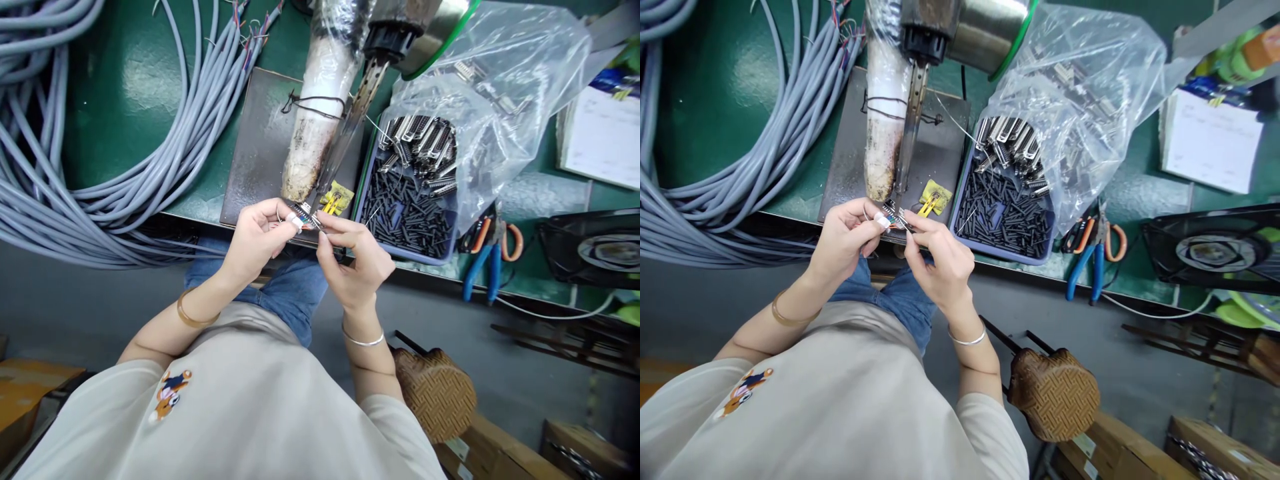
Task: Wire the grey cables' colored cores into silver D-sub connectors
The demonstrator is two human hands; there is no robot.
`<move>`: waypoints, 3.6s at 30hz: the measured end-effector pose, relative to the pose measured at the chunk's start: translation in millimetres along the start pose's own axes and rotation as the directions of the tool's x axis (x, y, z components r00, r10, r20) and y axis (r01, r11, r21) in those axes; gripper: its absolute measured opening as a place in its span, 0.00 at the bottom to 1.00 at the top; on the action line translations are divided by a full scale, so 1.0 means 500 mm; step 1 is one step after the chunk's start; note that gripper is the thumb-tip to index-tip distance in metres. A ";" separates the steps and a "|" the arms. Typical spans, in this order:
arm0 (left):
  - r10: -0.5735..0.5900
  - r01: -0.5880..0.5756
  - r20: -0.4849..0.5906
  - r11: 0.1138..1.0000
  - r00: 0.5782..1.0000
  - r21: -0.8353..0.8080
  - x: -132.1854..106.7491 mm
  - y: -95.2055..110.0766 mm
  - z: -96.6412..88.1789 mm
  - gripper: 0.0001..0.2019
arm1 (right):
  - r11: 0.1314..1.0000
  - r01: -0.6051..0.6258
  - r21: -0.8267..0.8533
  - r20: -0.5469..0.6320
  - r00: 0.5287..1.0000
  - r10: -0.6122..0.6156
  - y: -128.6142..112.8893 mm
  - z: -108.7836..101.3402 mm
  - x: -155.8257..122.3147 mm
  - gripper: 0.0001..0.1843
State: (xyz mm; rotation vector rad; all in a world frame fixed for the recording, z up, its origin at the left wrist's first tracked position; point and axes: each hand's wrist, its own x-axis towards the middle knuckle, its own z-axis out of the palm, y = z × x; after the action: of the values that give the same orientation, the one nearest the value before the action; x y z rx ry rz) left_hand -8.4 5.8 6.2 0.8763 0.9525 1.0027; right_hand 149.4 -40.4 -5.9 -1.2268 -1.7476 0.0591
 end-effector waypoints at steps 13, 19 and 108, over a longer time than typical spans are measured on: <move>0.128 -0.129 -0.035 0.991 0.991 -0.024 0.002 -0.005 0.011 0.08 | 0.997 0.063 -0.040 -0.002 0.998 -0.063 0.002 0.001 0.012 0.10; 0.099 -0.100 -0.060 0.995 0.993 -0.007 -0.002 0.005 0.012 0.08 | 0.980 0.143 -0.137 0.022 0.990 -0.141 -0.007 -0.004 0.021 0.10; 0.116 -0.114 -0.063 0.993 0.991 0.031 0.001 -0.005 0.008 0.11 | 0.999 0.014 -0.048 -0.019 1.000 -0.015 -0.015 0.007 0.011 0.08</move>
State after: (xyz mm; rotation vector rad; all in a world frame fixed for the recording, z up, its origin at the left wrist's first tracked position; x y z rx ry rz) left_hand -3.8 4.8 5.4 0.9346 0.9807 1.1242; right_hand 141.6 -38.5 -0.4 -1.2446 -1.7504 -0.0029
